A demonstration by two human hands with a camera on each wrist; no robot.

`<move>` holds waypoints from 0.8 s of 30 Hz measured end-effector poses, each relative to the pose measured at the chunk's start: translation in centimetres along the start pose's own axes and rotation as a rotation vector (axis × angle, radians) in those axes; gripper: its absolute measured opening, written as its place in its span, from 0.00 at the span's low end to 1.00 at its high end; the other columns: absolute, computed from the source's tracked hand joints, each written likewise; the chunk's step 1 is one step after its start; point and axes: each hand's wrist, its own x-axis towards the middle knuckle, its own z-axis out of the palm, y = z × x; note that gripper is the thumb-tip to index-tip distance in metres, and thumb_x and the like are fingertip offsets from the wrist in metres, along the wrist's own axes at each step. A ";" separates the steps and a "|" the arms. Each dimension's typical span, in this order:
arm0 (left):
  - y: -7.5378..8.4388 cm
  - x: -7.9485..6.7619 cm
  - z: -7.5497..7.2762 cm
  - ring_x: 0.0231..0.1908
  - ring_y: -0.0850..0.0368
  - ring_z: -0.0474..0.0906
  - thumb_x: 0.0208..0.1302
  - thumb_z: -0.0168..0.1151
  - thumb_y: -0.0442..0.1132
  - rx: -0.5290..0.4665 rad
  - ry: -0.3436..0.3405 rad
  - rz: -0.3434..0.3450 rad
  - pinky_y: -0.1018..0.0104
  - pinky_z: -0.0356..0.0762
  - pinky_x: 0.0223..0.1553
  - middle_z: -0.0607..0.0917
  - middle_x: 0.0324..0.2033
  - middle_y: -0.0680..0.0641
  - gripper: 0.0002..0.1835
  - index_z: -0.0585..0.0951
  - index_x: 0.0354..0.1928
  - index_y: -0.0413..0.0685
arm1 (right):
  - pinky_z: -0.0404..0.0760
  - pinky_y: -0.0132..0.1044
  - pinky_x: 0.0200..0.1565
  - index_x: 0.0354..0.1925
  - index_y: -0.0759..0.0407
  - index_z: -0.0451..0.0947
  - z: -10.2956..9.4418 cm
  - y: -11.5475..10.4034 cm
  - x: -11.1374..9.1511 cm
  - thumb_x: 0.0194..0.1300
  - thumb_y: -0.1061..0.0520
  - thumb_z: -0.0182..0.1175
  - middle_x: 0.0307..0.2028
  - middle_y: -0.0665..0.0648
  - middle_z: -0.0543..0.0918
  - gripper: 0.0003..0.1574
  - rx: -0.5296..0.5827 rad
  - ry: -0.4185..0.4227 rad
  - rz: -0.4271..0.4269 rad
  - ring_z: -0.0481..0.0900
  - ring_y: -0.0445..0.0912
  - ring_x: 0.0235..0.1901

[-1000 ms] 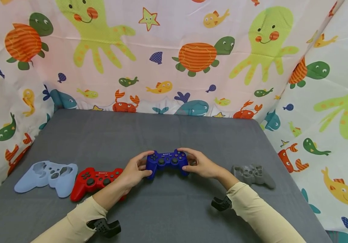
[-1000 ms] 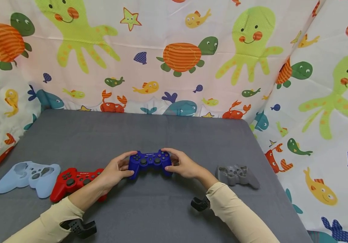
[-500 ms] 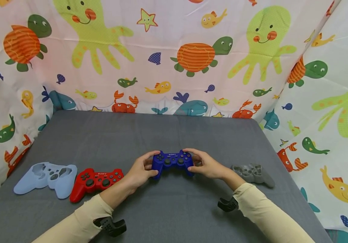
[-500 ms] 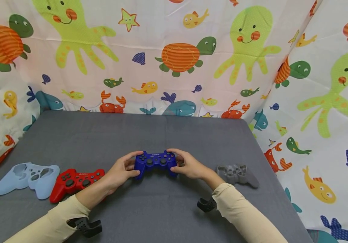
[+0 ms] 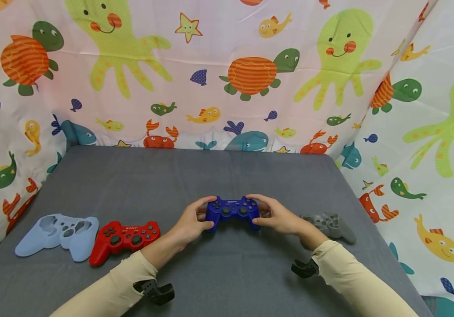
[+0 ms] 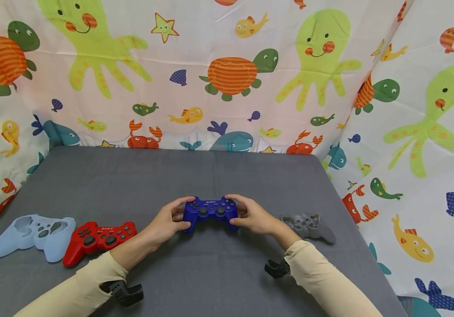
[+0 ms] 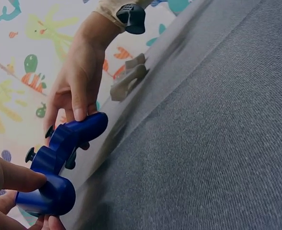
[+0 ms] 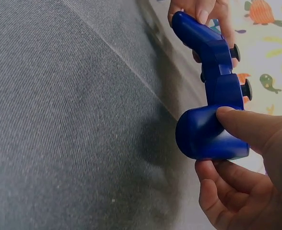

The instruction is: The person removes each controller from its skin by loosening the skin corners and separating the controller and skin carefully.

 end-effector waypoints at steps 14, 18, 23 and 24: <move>0.1 1.1 1.8 0.51 0.48 0.82 0.61 0.61 0.18 0.011 -0.003 0.001 0.62 0.82 0.45 0.78 0.58 0.34 0.36 0.74 0.69 0.54 | 0.83 0.39 0.45 0.75 0.63 0.57 -1.1 1.1 -1.2 0.68 0.64 0.64 0.54 0.71 0.83 0.43 -0.015 0.007 0.028 0.85 0.52 0.47; 0.1 1.4 2.3 0.50 0.48 0.82 0.61 0.62 0.18 0.018 -0.003 -0.004 0.63 0.82 0.45 0.78 0.58 0.35 0.36 0.74 0.69 0.55 | 0.84 0.40 0.46 0.75 0.62 0.58 -1.4 1.3 -1.5 0.68 0.64 0.64 0.57 0.72 0.81 0.43 -0.026 0.011 0.039 0.84 0.55 0.50; 0.0 1.7 2.9 0.49 0.49 0.82 0.61 0.62 0.18 0.024 -0.007 -0.010 0.63 0.82 0.44 0.78 0.58 0.35 0.36 0.75 0.68 0.56 | 0.83 0.39 0.44 0.75 0.63 0.59 -1.8 1.5 -1.9 0.67 0.65 0.65 0.55 0.71 0.83 0.43 -0.025 0.015 0.042 0.85 0.54 0.47; 0.0 1.8 3.0 0.49 0.49 0.82 0.61 0.62 0.18 0.025 -0.010 -0.009 0.64 0.82 0.43 0.78 0.58 0.35 0.37 0.74 0.68 0.56 | 0.83 0.39 0.44 0.75 0.63 0.59 -1.9 1.6 -2.0 0.67 0.65 0.65 0.55 0.71 0.83 0.43 -0.023 0.016 0.043 0.85 0.53 0.47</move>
